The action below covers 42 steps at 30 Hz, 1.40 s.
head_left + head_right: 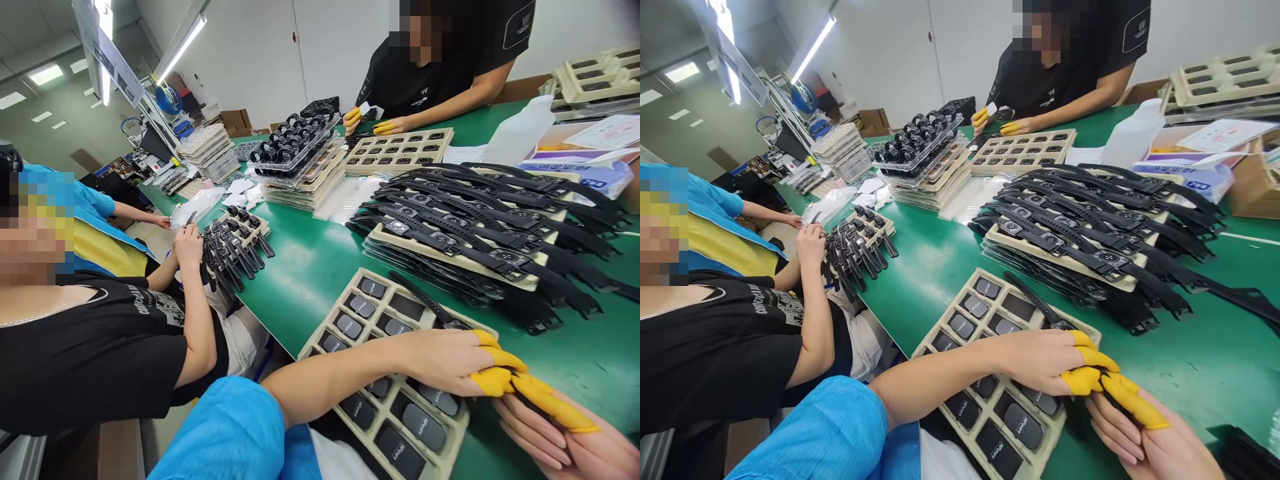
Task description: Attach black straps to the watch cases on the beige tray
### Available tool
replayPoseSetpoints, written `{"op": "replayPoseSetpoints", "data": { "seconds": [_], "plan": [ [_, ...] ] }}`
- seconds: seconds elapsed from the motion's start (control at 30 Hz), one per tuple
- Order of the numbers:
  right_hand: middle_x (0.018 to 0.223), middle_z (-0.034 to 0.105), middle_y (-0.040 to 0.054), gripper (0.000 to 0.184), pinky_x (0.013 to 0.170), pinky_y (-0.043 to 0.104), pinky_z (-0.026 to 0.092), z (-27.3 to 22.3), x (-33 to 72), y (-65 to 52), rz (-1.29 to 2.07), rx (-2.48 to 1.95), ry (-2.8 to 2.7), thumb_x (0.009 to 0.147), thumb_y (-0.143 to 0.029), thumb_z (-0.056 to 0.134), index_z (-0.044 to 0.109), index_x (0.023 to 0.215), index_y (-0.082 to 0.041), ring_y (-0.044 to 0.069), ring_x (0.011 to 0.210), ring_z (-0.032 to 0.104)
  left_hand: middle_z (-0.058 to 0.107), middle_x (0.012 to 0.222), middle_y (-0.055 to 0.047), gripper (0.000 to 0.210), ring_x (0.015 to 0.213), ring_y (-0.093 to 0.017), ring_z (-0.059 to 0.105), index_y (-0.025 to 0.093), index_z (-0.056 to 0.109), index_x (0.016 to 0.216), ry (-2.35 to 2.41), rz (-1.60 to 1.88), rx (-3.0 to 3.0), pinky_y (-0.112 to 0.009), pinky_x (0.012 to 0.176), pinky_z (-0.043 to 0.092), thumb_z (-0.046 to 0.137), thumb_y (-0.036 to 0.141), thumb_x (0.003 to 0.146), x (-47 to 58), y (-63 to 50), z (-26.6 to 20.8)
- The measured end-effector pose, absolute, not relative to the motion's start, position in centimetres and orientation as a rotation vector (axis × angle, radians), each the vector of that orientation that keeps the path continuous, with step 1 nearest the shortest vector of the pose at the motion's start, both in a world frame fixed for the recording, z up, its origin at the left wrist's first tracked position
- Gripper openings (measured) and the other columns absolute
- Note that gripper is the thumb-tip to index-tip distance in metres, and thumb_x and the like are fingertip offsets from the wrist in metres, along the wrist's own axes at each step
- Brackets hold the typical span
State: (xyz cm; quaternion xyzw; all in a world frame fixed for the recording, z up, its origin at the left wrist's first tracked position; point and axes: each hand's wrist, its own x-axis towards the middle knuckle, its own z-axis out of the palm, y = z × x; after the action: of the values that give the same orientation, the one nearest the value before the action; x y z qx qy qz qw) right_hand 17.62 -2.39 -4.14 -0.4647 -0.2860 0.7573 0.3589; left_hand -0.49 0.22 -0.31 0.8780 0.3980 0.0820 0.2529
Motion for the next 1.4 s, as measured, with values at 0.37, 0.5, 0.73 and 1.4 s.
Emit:
{"op": "replayPoseSetpoints", "data": {
  "seconds": [0.37,0.5,0.73,1.4],
  "plan": [
    [0.056,0.055,-0.0019,0.05,0.048,0.029,0.042,-2.5,18.4,-1.5,1.383,-1.188,-1.47,0.083,-0.072,0.075,0.065,0.088,-0.023,0.016,0.049,0.049,0.064,0.144,-0.018,0.051,0.133,-0.028,0.062,0.013,0.047,0.153,1.282,0.5,2.098,-0.042,0.114,0.051,0.048,0.024,0.103,-2.3,-0.3,3.0],
    [0.075,0.065,0.0043,0.04,0.059,0.034,0.048,-3.3,19.4,-0.6,0.992,-1.185,-1.816,0.097,-0.059,0.059,0.072,0.095,-0.022,0.021,0.064,0.058,0.073,0.126,-0.012,0.036,0.119,-0.027,0.069,0.017,0.062,0.135,1.503,0.25,2.21,-0.038,0.104,0.054,0.051,0.021,0.101,-6.0,1.3,5.6],
    [0.111,0.074,0.0139,0.038,0.081,0.04,0.055,-4.8,15.4,-0.8,0.555,-1.317,-1.974,0.107,-0.042,0.045,0.071,0.124,-0.02,0.031,0.099,0.069,0.075,0.108,-0.01,0.037,0.101,-0.026,0.07,0.017,0.065,0.121,1.599,-0.304,2.459,-0.034,0.091,0.049,0.047,0.006,0.091,-11.0,4.8,7.3],
    [0.112,0.069,0.015,0.028,0.092,0.047,0.05,-4.2,26.9,1.9,0.297,-1.881,-2.073,0.095,-0.034,0.063,0.072,0.116,-0.018,0.036,0.107,0.059,0.067,0.121,-0.018,0.027,0.119,-0.035,0.057,0.017,0.069,0.111,1.773,-0.434,2.454,-0.045,0.093,0.049,0.048,0.016,0.094,-13.4,3.5,3.6]
  ]
}}
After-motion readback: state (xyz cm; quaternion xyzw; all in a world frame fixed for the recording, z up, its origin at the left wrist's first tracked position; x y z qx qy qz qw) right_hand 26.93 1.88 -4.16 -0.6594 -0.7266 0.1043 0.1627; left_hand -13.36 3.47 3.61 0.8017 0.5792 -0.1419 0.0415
